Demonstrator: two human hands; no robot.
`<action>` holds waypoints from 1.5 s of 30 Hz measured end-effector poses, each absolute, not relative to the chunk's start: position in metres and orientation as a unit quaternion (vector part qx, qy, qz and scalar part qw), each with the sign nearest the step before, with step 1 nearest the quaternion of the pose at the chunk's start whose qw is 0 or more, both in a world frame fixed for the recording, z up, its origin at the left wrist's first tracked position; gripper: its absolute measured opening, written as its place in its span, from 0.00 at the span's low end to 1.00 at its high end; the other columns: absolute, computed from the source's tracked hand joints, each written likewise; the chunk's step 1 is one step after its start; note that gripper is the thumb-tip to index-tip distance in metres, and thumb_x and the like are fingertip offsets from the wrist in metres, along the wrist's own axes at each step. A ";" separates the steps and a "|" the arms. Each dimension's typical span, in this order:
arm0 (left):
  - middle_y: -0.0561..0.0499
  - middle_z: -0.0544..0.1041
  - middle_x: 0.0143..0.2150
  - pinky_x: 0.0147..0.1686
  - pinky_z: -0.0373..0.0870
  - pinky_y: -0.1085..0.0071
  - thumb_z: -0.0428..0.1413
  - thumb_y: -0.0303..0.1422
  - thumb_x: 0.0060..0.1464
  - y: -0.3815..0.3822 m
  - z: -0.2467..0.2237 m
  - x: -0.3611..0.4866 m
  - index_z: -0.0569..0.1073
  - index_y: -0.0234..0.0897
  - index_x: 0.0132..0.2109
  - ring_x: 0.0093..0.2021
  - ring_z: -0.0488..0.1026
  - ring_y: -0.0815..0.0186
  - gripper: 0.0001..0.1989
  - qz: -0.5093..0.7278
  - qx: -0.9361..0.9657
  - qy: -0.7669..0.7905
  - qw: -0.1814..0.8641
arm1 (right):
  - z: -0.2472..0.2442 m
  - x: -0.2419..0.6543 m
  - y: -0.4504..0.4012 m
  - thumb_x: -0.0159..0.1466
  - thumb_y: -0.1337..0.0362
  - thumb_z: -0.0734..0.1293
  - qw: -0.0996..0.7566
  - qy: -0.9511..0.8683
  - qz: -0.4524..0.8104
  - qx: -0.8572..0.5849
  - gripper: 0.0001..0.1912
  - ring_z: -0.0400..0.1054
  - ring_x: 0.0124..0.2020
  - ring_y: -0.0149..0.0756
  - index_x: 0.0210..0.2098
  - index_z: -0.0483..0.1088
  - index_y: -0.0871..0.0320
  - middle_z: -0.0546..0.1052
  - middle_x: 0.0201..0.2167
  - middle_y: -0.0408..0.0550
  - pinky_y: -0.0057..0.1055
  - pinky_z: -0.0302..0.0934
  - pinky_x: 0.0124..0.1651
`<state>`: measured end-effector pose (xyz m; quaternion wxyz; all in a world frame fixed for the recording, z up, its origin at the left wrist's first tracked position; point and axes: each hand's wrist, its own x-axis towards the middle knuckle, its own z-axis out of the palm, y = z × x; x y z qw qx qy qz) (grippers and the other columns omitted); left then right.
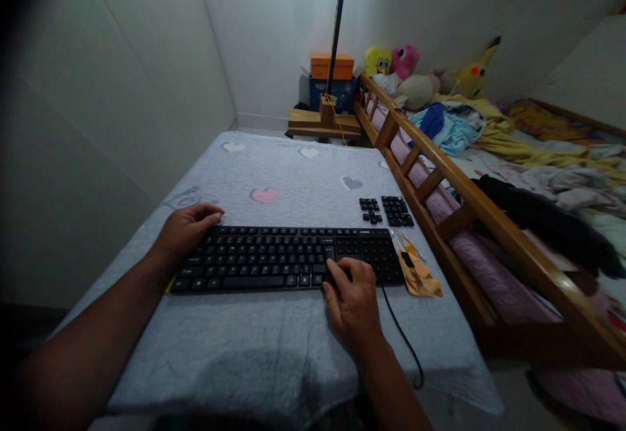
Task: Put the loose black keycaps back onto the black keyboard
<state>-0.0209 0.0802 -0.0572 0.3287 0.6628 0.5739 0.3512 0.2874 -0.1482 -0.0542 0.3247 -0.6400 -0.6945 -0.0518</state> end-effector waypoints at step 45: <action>0.51 0.81 0.33 0.37 0.69 0.67 0.57 0.46 0.44 0.077 -0.048 -0.018 0.79 0.37 0.36 0.34 0.75 0.60 0.19 0.322 0.669 0.591 0.316 | -0.055 0.285 -0.140 0.66 0.58 0.66 0.239 -0.654 -0.076 -0.714 0.19 0.58 0.54 0.52 0.56 0.72 0.52 0.67 0.53 0.56 0.52 0.56 0.54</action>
